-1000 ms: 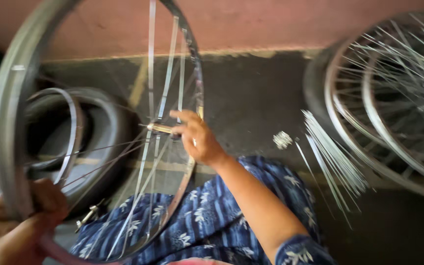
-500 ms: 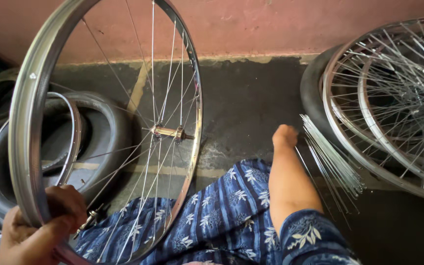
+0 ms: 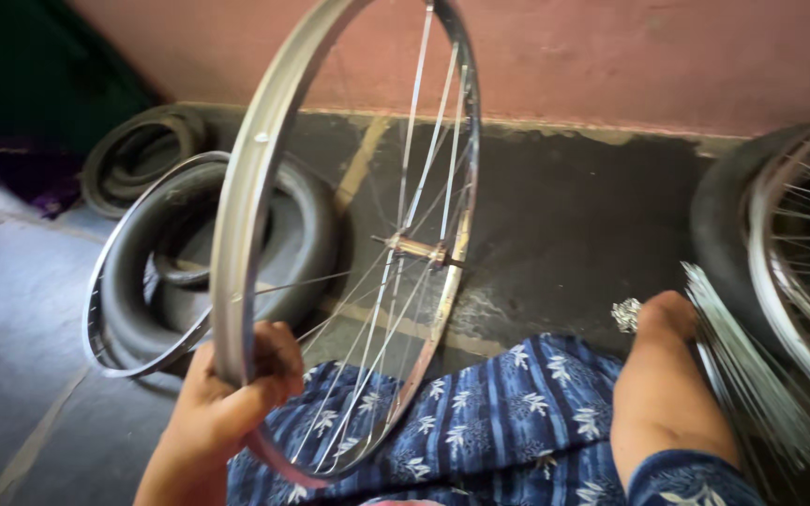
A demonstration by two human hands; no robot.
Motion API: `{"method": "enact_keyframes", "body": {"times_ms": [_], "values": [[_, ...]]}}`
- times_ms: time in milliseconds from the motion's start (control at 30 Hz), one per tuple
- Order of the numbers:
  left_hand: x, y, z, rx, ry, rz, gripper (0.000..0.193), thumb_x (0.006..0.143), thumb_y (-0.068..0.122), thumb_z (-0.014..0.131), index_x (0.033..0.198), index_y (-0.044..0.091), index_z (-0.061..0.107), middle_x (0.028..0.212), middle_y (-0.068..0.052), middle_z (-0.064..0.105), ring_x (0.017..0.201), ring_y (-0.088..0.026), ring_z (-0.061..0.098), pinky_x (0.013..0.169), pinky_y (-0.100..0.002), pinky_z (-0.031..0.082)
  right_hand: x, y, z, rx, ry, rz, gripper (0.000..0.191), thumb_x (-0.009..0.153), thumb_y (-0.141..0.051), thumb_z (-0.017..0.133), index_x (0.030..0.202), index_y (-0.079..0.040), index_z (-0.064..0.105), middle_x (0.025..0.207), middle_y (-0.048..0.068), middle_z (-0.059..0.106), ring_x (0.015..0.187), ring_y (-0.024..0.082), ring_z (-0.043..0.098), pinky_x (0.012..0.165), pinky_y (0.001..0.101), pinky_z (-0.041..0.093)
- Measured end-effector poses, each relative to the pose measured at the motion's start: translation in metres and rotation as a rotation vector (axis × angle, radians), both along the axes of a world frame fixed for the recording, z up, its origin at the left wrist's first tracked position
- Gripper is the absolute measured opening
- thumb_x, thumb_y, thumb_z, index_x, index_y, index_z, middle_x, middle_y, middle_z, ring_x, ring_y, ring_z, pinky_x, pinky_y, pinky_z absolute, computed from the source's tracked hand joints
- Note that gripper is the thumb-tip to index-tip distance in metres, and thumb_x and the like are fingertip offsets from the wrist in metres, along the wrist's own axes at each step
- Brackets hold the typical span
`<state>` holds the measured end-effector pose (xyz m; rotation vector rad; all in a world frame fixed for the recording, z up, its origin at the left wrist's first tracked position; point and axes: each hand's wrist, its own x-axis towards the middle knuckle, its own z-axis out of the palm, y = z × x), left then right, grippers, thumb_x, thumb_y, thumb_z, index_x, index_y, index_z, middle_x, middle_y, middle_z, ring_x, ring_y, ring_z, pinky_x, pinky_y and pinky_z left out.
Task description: The person inserts metal spokes through the hub and rim of a bicycle wheel, then secures each spoke with a nipple. The person repeats this process for multiple spokes around the wheel.
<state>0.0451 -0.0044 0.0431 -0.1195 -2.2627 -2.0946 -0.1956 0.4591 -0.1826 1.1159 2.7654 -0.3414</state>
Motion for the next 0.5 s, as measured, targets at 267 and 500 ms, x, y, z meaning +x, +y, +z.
{"method": "enact_keyframes", "body": {"times_ms": [267, 500], "values": [[0.004, 0.011, 0.003, 0.099, 0.063, -0.033, 0.011, 0.068, 0.005, 0.062, 0.077, -0.001, 0.060, 0.078, -0.012, 0.061, 0.074, -0.019, 0.055, 0.066, -0.032, 0.044, 0.008, -0.025, 0.049, -0.403, 0.500, 0.255, 0.024, 0.090, -0.015, 0.075, 0.111, -0.004, 0.078, 0.102, 0.019, 0.077, 0.092, 0.033, 0.074, 0.087, 0.0433, 0.057], [0.022, 0.057, -0.006, 0.169, 0.063, 0.045, 0.011, 0.071, 0.003, 0.060, 0.080, 0.001, 0.065, 0.082, -0.006, 0.063, 0.072, -0.013, 0.054, 0.063, -0.029, 0.044, 0.187, -0.146, 0.117, -1.691, 0.905, 0.821, 0.008, 0.099, -0.006, 0.063, 0.093, -0.001, 0.064, 0.104, 0.017, 0.072, 0.093, 0.022, 0.070, 0.090, 0.0373, 0.060]]}}
